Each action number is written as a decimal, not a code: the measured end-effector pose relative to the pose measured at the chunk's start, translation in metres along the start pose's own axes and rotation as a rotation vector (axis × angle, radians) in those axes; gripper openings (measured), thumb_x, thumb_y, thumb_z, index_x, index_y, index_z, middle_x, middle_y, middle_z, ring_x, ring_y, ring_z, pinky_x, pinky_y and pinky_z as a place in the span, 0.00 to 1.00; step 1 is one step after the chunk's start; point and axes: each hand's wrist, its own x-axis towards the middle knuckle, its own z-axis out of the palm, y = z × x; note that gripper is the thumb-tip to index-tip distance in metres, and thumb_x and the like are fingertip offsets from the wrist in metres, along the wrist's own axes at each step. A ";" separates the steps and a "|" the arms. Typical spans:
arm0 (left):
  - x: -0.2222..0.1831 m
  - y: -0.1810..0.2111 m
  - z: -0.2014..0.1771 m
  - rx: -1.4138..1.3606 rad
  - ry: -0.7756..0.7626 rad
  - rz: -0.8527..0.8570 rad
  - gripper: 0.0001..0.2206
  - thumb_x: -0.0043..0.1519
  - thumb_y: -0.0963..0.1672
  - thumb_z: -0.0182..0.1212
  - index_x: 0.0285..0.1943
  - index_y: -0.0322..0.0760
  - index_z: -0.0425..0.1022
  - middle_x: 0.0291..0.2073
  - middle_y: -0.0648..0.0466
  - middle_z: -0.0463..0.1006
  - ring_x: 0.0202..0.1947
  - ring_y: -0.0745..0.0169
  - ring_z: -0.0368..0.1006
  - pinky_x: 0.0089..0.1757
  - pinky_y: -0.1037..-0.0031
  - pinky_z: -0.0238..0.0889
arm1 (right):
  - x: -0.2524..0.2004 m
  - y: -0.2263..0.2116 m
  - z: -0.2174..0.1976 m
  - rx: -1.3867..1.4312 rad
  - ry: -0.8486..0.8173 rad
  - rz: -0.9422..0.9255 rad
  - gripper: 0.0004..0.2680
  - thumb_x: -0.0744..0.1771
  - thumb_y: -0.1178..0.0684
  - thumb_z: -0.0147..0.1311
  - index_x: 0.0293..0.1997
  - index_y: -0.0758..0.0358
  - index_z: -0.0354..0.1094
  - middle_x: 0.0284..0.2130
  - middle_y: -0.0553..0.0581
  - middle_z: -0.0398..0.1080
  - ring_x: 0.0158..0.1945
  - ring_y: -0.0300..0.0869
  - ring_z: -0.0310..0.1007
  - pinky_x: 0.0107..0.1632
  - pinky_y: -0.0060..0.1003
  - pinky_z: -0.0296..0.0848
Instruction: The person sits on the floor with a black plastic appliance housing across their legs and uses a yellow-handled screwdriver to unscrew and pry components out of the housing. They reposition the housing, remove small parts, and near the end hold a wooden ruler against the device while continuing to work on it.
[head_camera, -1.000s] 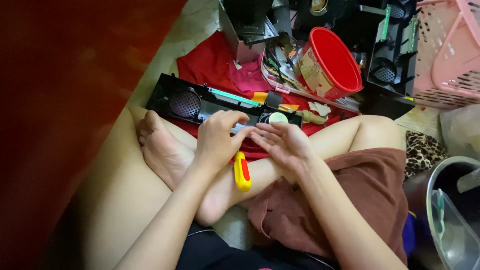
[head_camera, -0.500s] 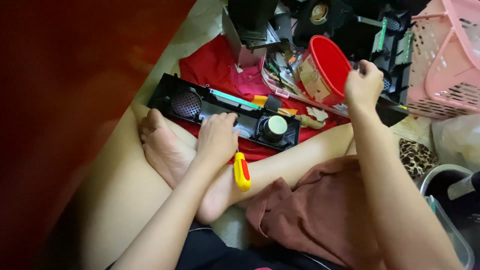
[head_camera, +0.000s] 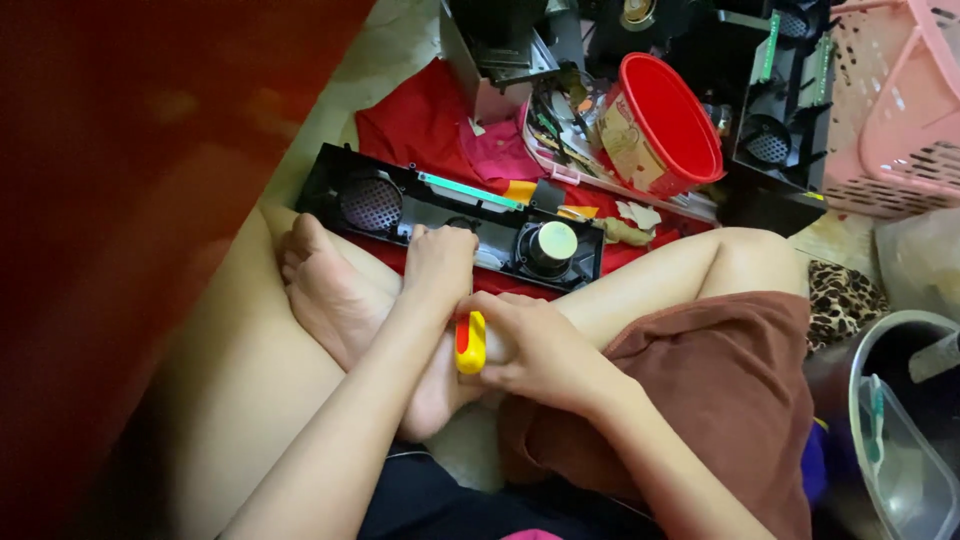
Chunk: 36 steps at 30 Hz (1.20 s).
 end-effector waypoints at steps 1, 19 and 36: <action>-0.001 0.000 -0.003 0.000 0.001 0.000 0.09 0.51 0.39 0.50 0.31 0.45 0.75 0.25 0.54 0.76 0.35 0.51 0.73 0.48 0.58 0.49 | 0.000 0.003 0.001 -0.001 0.000 0.000 0.22 0.54 0.55 0.62 0.51 0.53 0.61 0.41 0.64 0.67 0.46 0.57 0.68 0.49 0.48 0.65; -0.018 0.015 -0.046 -0.162 -0.092 -0.122 0.12 0.55 0.37 0.46 0.36 0.38 0.78 0.31 0.46 0.77 0.39 0.45 0.72 0.49 0.63 0.54 | 0.000 0.051 -0.042 0.149 0.984 -0.238 0.11 0.63 0.59 0.53 0.47 0.72 0.58 0.36 0.68 0.66 0.32 0.54 0.73 0.39 0.44 0.72; -0.019 0.016 -0.048 -0.119 -0.096 -0.102 0.10 0.54 0.37 0.47 0.28 0.35 0.77 0.26 0.44 0.76 0.35 0.43 0.73 0.45 0.62 0.58 | 0.016 0.044 -0.032 0.117 0.953 -0.201 0.11 0.65 0.55 0.50 0.48 0.69 0.58 0.38 0.67 0.67 0.34 0.53 0.73 0.40 0.44 0.72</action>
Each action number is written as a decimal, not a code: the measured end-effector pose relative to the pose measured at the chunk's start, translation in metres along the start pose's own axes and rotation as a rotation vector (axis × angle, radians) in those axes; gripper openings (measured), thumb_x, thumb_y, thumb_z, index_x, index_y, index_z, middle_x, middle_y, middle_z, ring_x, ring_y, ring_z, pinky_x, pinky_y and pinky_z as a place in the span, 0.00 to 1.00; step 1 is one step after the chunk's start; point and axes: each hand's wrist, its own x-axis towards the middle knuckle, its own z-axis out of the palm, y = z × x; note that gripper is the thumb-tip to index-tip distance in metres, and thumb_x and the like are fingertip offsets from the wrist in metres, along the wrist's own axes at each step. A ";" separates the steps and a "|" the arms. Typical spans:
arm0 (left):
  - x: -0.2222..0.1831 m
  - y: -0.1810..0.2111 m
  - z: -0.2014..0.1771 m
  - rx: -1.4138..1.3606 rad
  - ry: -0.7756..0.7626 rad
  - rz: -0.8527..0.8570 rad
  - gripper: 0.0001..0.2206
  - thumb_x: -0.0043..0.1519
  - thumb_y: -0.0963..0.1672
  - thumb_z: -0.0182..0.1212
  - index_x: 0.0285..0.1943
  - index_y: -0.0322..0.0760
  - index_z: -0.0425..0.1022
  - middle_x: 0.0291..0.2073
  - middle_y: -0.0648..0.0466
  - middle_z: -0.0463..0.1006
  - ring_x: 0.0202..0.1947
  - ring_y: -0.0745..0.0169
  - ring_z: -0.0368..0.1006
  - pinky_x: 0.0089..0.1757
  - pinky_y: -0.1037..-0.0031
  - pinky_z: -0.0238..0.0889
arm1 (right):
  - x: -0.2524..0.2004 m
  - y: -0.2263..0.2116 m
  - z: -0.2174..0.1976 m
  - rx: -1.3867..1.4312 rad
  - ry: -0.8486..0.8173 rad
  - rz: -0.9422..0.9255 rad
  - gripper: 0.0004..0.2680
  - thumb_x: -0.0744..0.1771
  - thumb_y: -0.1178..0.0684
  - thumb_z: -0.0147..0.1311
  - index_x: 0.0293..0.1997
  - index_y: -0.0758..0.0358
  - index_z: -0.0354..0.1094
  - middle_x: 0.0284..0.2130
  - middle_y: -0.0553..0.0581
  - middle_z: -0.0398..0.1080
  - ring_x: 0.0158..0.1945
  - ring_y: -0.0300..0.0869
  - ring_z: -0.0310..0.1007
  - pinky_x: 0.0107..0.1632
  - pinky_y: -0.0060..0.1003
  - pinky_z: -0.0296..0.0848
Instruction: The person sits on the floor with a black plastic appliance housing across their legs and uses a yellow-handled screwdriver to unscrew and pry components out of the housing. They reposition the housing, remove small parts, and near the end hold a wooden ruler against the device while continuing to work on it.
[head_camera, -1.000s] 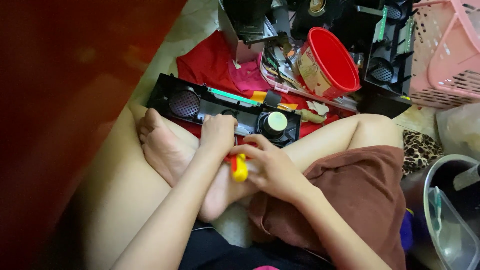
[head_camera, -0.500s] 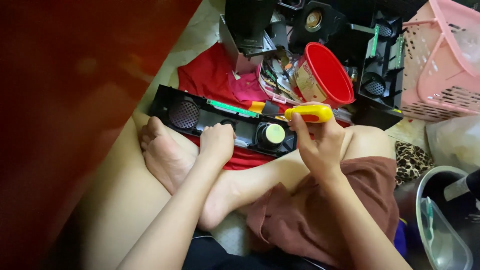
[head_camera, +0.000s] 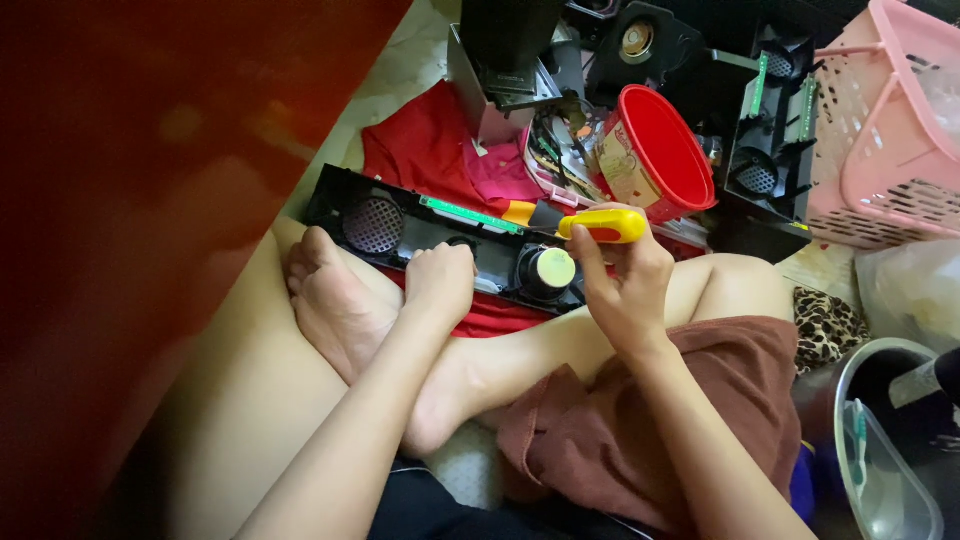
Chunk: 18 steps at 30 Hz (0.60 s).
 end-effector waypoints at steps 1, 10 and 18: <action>0.001 -0.001 0.002 0.000 0.000 -0.001 0.10 0.54 0.37 0.47 0.28 0.35 0.77 0.26 0.44 0.76 0.35 0.43 0.73 0.45 0.62 0.58 | 0.000 0.001 0.000 0.001 -0.001 0.000 0.11 0.65 0.55 0.50 0.48 0.69 0.58 0.38 0.67 0.67 0.34 0.53 0.73 0.40 0.44 0.72; 0.002 -0.002 0.007 -0.012 0.036 0.003 0.09 0.54 0.38 0.49 0.27 0.35 0.77 0.25 0.43 0.76 0.34 0.43 0.73 0.44 0.62 0.59 | 0.011 0.006 0.002 -0.038 -0.016 -0.026 0.11 0.64 0.56 0.52 0.47 0.70 0.59 0.37 0.68 0.67 0.35 0.56 0.72 0.40 0.46 0.72; 0.002 0.002 0.006 0.089 0.047 0.019 0.11 0.56 0.42 0.47 0.29 0.35 0.77 0.25 0.44 0.77 0.34 0.43 0.74 0.42 0.61 0.61 | 0.082 0.009 -0.006 -0.244 0.010 0.230 0.12 0.54 0.53 0.63 0.32 0.55 0.64 0.16 0.56 0.69 0.21 0.40 0.72 0.25 0.27 0.69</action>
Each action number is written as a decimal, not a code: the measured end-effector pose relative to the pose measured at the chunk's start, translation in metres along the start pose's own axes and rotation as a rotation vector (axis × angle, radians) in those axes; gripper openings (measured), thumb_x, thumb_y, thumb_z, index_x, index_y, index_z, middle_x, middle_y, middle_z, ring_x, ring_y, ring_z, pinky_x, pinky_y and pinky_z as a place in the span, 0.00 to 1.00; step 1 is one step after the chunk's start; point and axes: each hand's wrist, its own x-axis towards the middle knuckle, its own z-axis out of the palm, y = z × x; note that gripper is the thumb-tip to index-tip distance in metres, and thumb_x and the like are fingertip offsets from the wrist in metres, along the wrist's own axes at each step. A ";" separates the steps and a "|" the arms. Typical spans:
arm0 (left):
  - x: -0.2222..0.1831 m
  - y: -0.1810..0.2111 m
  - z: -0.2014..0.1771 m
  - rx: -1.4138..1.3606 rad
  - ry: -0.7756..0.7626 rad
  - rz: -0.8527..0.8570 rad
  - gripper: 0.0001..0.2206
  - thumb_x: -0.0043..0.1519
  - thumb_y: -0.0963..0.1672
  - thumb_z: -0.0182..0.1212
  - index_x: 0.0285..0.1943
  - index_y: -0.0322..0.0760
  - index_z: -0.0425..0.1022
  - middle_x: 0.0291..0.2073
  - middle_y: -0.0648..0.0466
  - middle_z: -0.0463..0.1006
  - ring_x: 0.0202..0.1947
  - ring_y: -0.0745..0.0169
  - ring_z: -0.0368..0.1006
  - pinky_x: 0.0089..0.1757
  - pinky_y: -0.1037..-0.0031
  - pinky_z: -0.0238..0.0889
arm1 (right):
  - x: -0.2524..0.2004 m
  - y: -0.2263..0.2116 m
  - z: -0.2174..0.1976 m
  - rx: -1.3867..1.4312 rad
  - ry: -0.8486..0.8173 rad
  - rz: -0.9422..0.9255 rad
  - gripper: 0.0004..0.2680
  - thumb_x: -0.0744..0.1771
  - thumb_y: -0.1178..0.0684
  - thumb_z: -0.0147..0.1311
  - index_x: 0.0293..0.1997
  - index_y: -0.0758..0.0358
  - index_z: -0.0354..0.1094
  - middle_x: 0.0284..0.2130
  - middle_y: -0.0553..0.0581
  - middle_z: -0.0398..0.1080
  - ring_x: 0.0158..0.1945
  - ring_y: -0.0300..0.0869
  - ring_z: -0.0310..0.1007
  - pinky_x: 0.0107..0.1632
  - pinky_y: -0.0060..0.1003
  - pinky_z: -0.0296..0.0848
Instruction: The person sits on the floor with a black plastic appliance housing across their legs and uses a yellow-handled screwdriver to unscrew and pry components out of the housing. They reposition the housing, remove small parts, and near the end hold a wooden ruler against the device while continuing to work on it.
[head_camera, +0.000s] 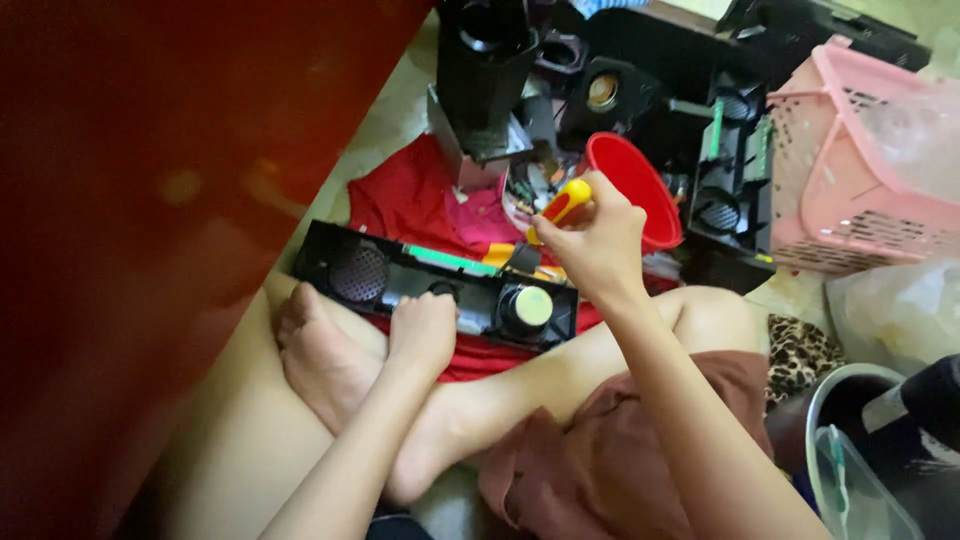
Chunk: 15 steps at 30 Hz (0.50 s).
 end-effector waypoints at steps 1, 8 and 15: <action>-0.001 0.001 -0.002 0.001 0.005 0.005 0.11 0.56 0.42 0.47 0.29 0.35 0.77 0.25 0.44 0.77 0.34 0.43 0.74 0.42 0.61 0.61 | 0.009 0.000 0.000 -0.001 0.007 -0.002 0.12 0.54 0.53 0.63 0.32 0.55 0.64 0.16 0.56 0.69 0.21 0.40 0.72 0.25 0.27 0.69; 0.001 0.003 -0.004 0.041 -0.003 -0.006 0.08 0.53 0.41 0.51 0.27 0.37 0.77 0.23 0.46 0.77 0.32 0.45 0.75 0.43 0.64 0.61 | 0.046 -0.023 -0.008 -0.428 -0.235 0.132 0.13 0.55 0.46 0.62 0.32 0.64 0.69 0.24 0.64 0.69 0.31 0.53 0.73 0.37 0.41 0.72; 0.010 -0.001 0.002 0.074 -0.065 -0.016 0.02 0.47 0.42 0.60 0.26 0.40 0.77 0.22 0.49 0.76 0.32 0.47 0.74 0.44 0.65 0.61 | 0.062 -0.024 -0.005 -0.472 -0.246 0.132 0.15 0.58 0.41 0.59 0.29 0.65 0.70 0.20 0.59 0.69 0.25 0.48 0.71 0.34 0.39 0.72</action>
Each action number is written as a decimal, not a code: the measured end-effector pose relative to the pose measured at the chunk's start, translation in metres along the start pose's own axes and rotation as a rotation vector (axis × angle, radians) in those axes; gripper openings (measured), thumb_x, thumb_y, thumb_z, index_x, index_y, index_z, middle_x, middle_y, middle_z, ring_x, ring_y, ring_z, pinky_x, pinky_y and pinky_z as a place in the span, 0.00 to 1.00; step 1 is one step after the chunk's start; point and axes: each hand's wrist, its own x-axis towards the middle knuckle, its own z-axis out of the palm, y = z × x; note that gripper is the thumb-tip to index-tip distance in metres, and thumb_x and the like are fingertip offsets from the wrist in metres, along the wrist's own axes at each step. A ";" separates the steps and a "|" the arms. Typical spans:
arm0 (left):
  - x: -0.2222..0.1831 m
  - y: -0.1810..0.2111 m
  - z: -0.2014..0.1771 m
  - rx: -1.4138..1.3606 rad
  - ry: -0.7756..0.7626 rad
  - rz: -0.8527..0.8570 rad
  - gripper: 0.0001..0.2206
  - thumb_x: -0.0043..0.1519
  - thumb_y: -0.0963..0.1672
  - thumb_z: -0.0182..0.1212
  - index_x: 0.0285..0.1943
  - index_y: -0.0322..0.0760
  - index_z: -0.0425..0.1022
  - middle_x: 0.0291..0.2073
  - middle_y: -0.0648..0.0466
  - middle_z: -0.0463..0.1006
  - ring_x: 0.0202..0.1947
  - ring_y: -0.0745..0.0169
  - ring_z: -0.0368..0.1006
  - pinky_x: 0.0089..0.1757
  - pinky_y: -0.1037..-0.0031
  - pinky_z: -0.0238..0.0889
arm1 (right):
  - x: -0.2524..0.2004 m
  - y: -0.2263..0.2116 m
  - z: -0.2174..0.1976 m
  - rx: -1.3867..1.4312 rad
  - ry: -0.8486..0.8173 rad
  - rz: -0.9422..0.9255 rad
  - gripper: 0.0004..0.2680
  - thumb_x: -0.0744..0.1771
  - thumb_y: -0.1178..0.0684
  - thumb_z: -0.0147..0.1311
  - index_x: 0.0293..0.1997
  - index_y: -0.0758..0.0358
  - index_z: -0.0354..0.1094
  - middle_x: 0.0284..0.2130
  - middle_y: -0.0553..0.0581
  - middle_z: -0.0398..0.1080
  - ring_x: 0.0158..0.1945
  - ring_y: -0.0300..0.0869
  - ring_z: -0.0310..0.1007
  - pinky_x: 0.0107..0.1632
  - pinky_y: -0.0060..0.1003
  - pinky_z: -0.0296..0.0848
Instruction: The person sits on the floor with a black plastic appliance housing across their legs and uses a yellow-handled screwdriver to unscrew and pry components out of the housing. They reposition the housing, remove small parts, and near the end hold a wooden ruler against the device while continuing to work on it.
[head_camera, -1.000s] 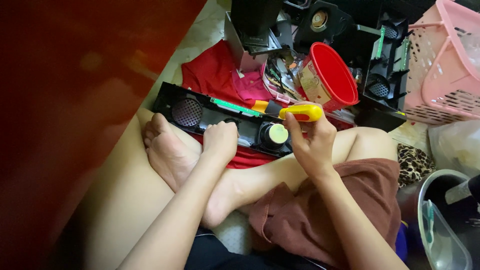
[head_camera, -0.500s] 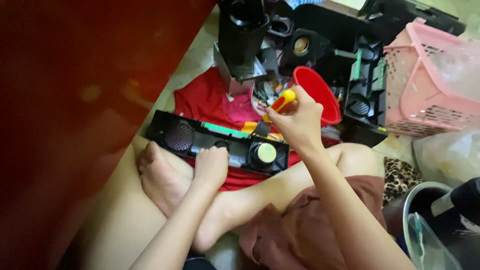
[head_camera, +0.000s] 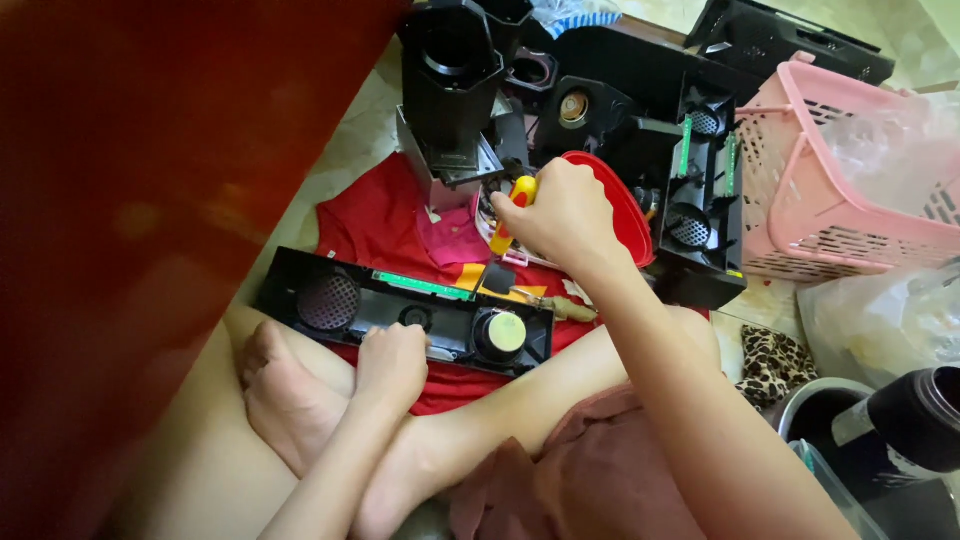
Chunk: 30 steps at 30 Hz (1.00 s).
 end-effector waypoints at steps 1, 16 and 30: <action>0.000 0.001 -0.003 -0.002 -0.005 -0.001 0.02 0.47 0.42 0.60 0.26 0.40 0.77 0.22 0.49 0.76 0.32 0.47 0.74 0.44 0.65 0.61 | 0.000 0.000 -0.002 -0.002 -0.005 0.001 0.15 0.58 0.41 0.59 0.29 0.65 0.70 0.20 0.59 0.69 0.25 0.48 0.71 0.34 0.39 0.72; 0.010 0.001 0.000 -0.027 0.024 0.008 0.04 0.48 0.40 0.59 0.30 0.37 0.78 0.24 0.49 0.77 0.33 0.50 0.74 0.47 0.65 0.59 | 0.012 -0.014 -0.026 -0.237 -0.414 -0.182 0.13 0.57 0.54 0.60 0.42 0.61 0.70 0.32 0.58 0.71 0.38 0.48 0.72 0.44 0.39 0.70; 0.035 0.027 -0.024 -0.664 0.555 0.116 0.19 0.50 0.41 0.57 0.52 0.30 0.66 0.40 0.39 0.72 0.43 0.38 0.67 0.45 0.56 0.59 | 0.008 -0.032 -0.020 -0.170 -0.533 -0.391 0.09 0.58 0.58 0.59 0.39 0.57 0.71 0.35 0.56 0.70 0.41 0.48 0.69 0.46 0.41 0.69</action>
